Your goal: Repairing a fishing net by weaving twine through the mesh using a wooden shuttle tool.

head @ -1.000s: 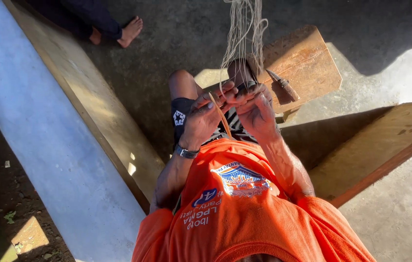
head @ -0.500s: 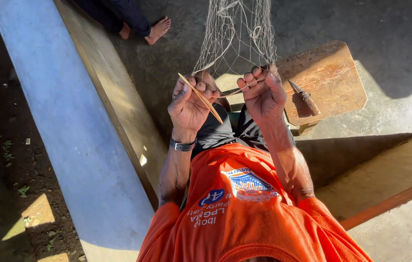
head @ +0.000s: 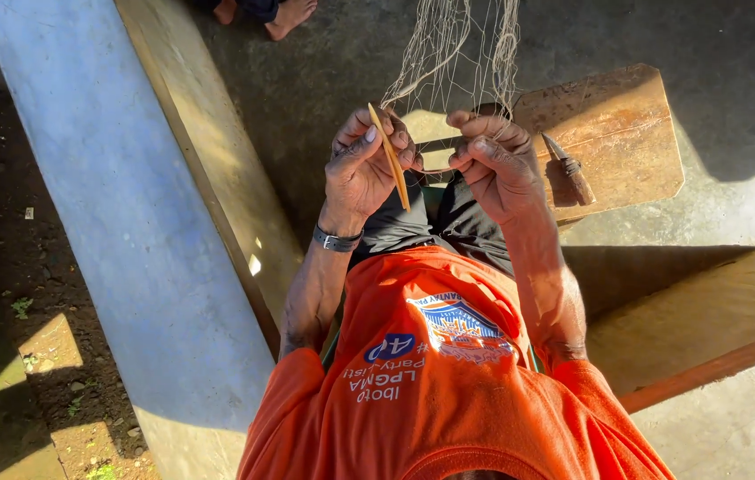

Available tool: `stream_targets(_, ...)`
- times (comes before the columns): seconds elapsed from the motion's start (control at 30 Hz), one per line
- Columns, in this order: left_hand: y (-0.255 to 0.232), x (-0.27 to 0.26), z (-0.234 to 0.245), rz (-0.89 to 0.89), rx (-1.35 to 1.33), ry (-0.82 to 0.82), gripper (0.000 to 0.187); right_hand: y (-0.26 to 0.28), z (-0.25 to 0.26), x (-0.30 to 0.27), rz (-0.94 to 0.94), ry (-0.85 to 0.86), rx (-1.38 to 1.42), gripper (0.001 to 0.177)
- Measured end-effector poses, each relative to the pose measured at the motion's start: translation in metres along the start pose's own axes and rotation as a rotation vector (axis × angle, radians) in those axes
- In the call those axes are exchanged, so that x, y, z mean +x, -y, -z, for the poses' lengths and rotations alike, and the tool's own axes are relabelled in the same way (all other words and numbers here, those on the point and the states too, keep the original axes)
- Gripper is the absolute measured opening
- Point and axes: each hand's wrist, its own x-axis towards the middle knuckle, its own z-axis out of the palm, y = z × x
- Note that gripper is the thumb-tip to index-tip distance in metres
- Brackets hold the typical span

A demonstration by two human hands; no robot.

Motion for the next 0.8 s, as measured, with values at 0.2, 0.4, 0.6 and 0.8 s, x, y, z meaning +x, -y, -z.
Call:
stream_targets(0.2, 0.003, 0.003, 0.014, -0.016, 0.003, -0.025, 0.015, 0.001, 0.001, -0.007, 0.136, 0.060, 0.072, 0.008)
stream_targets(0.4, -0.004, 0.011, 0.011, 0.039, 0.061, -0.058, 0.014, -0.021, 0.017, -0.020, 0.252, -0.019, 0.104, 0.011)
stream_targets(0.6, -0.022, 0.000, -0.021, 0.171, 0.467, -0.233, 0.020, -0.028, 0.028, -0.031, 0.301, 0.008, 0.058, 0.012)
stream_targets(0.8, -0.054, -0.007, -0.105, -0.188, 0.842, 0.021, 0.018, -0.015, 0.009, -0.032, 0.325, 0.005, -0.060, 0.006)
